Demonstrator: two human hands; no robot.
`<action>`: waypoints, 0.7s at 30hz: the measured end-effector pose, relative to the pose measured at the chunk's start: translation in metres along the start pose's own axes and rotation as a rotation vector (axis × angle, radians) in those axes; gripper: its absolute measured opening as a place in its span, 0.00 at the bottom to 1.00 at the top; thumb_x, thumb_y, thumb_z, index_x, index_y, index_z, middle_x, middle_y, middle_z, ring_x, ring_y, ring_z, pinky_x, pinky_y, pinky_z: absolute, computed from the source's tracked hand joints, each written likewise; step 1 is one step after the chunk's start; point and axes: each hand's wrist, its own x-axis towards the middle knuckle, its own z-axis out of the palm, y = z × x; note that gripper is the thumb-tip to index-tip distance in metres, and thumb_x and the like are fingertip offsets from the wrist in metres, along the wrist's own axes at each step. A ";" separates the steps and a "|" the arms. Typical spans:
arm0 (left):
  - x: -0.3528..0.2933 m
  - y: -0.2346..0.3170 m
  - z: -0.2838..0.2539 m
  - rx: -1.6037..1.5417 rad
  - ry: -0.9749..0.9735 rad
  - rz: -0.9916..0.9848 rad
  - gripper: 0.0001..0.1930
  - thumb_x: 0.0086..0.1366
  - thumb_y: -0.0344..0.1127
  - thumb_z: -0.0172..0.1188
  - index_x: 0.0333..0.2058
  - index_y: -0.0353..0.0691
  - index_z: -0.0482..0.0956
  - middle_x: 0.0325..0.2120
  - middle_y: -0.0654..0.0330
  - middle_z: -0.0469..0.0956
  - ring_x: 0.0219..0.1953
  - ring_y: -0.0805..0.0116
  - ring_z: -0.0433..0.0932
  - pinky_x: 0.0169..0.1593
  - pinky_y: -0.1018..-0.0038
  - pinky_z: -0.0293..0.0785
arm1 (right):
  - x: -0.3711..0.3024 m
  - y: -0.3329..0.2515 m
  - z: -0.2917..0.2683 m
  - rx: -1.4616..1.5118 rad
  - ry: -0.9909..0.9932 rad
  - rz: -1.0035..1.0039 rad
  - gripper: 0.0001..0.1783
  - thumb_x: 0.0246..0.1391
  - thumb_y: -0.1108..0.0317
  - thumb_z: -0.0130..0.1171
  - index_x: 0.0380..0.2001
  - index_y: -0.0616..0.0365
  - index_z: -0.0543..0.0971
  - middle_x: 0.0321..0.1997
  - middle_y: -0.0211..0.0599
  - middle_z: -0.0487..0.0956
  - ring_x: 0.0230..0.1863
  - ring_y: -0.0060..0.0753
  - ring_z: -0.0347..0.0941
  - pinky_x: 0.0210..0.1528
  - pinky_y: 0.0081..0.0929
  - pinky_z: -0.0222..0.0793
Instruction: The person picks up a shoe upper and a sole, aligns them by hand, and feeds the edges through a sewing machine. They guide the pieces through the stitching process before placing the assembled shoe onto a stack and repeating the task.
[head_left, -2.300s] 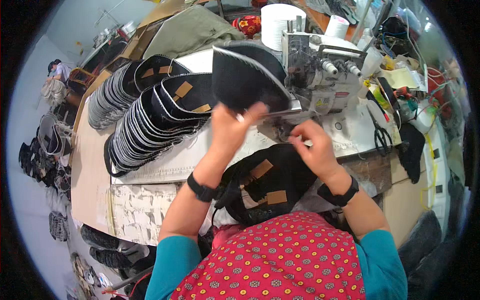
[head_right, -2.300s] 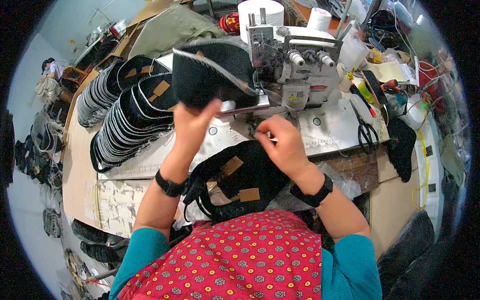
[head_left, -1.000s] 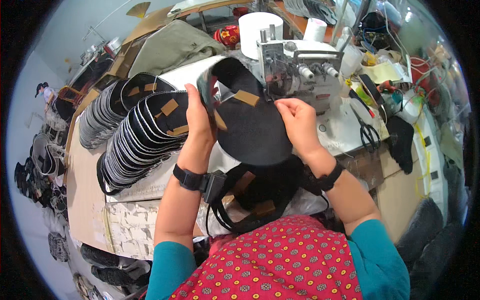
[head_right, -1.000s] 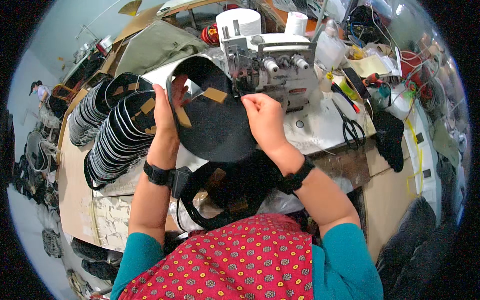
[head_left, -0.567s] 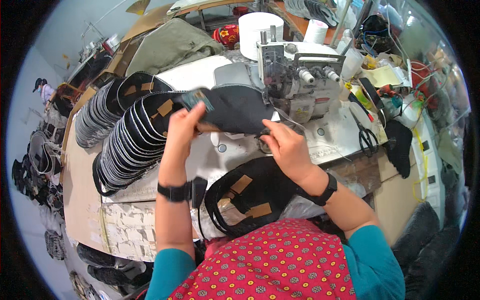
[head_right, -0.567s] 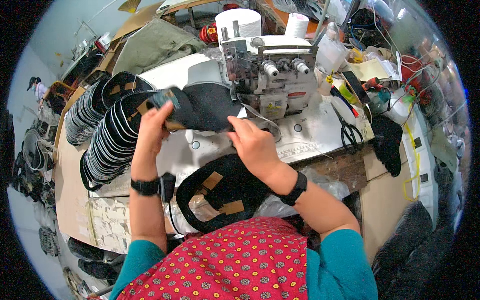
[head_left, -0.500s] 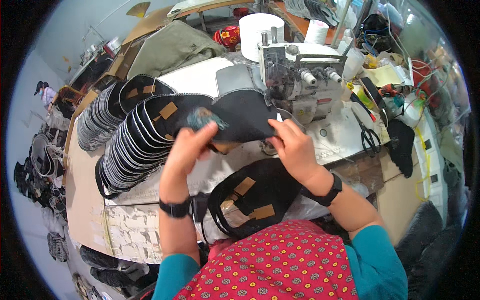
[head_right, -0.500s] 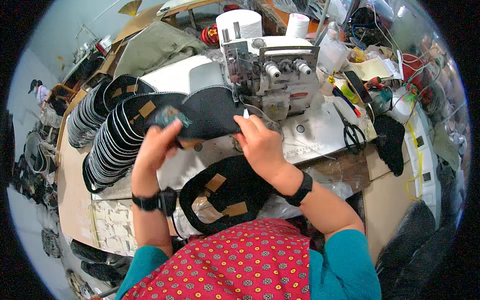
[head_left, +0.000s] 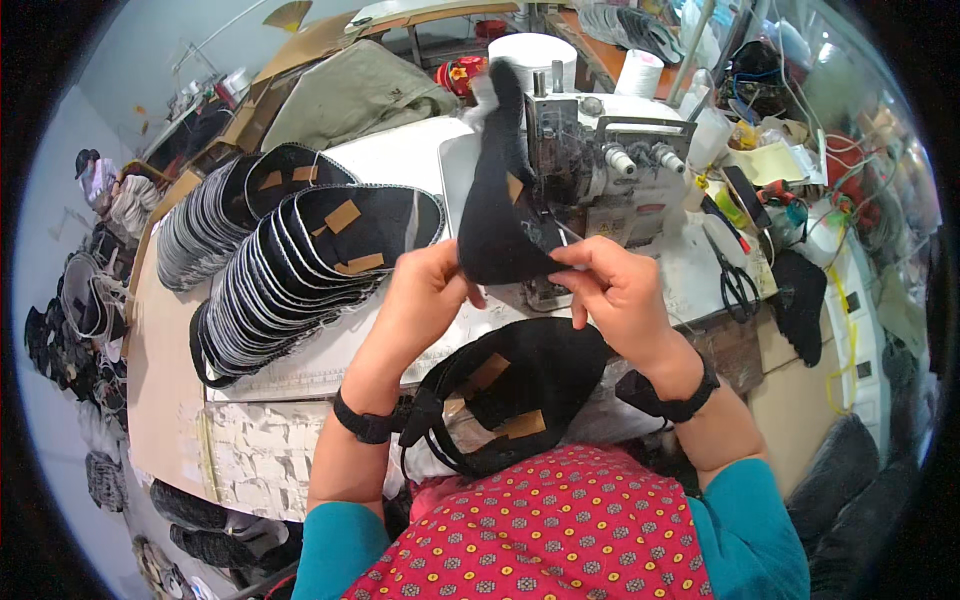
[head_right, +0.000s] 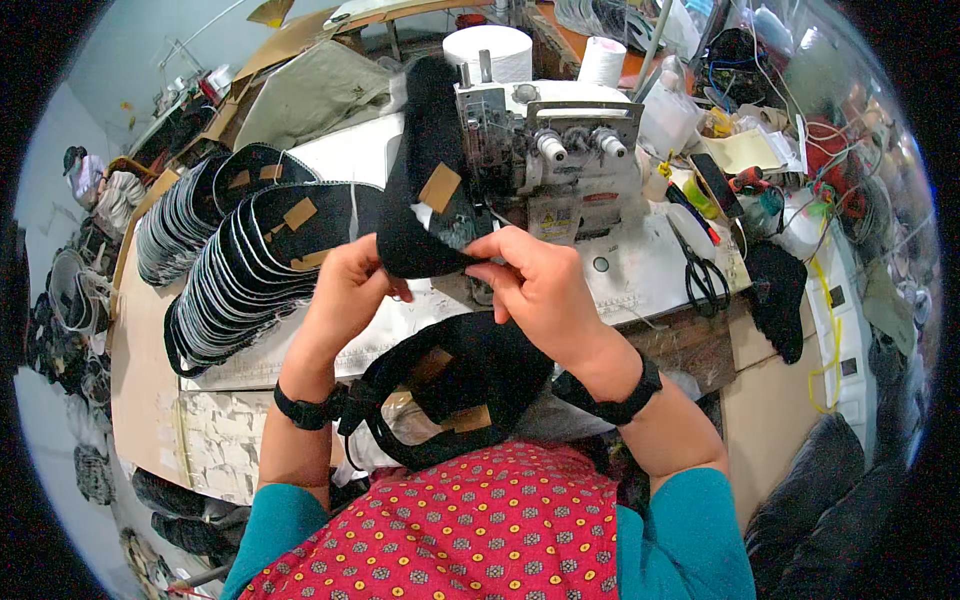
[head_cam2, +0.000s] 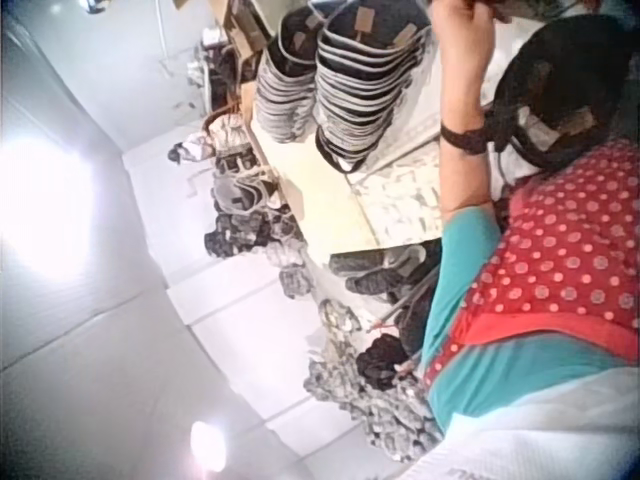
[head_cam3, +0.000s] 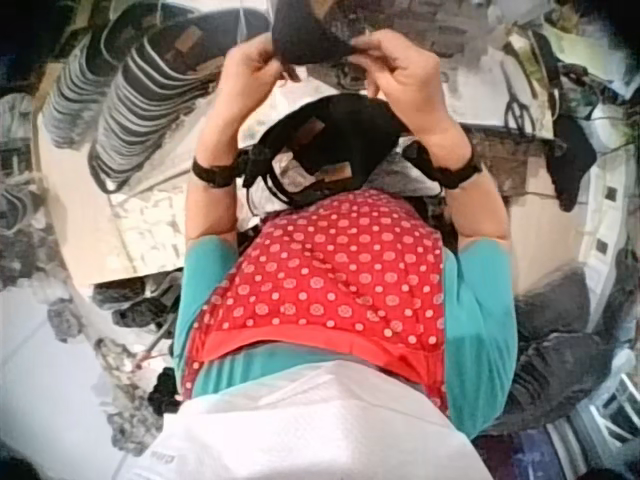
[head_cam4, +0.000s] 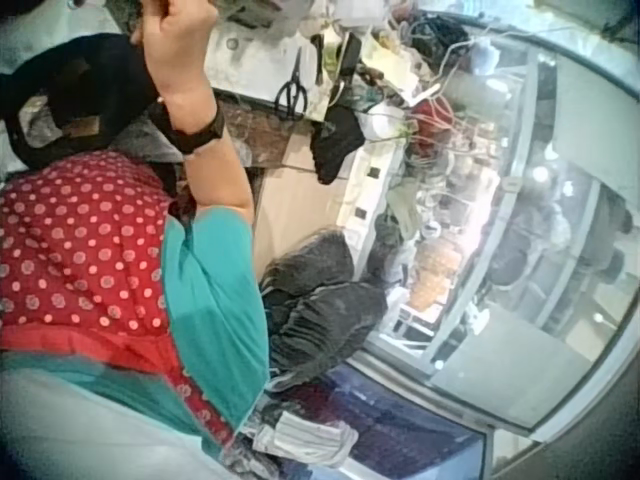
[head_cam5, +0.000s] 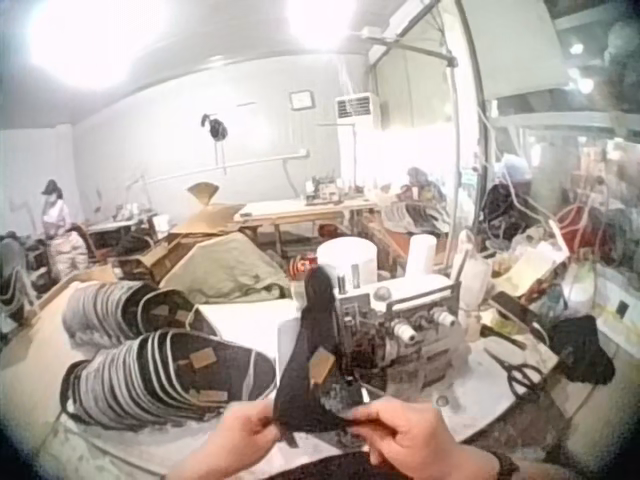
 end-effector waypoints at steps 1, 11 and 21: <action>0.002 0.003 0.002 0.132 0.155 0.085 0.11 0.57 0.17 0.53 0.38 0.33 0.78 0.28 0.61 0.79 0.28 0.70 0.77 0.37 0.74 0.73 | 0.000 0.001 0.000 -0.022 0.000 -0.030 0.07 0.55 0.81 0.60 0.38 0.64 0.78 0.25 0.37 0.79 0.17 0.20 0.73 0.19 0.21 0.66; 0.046 0.004 0.005 0.391 0.343 0.240 0.38 0.45 0.20 0.70 0.57 0.33 0.62 0.48 0.50 0.71 0.41 0.63 0.77 0.47 0.69 0.74 | 0.014 0.036 0.020 -0.172 0.080 0.040 0.06 0.53 0.78 0.62 0.36 0.65 0.79 0.20 0.40 0.78 0.18 0.26 0.75 0.20 0.26 0.68; 0.047 -0.055 -0.026 -0.612 0.035 0.151 0.07 0.66 0.28 0.52 0.30 0.39 0.79 0.35 0.63 0.78 0.35 0.74 0.75 0.39 0.78 0.72 | -0.022 0.038 -0.006 -0.123 -0.003 -0.226 0.13 0.48 0.85 0.59 0.39 0.63 0.79 0.41 0.41 0.84 0.23 0.24 0.78 0.26 0.22 0.73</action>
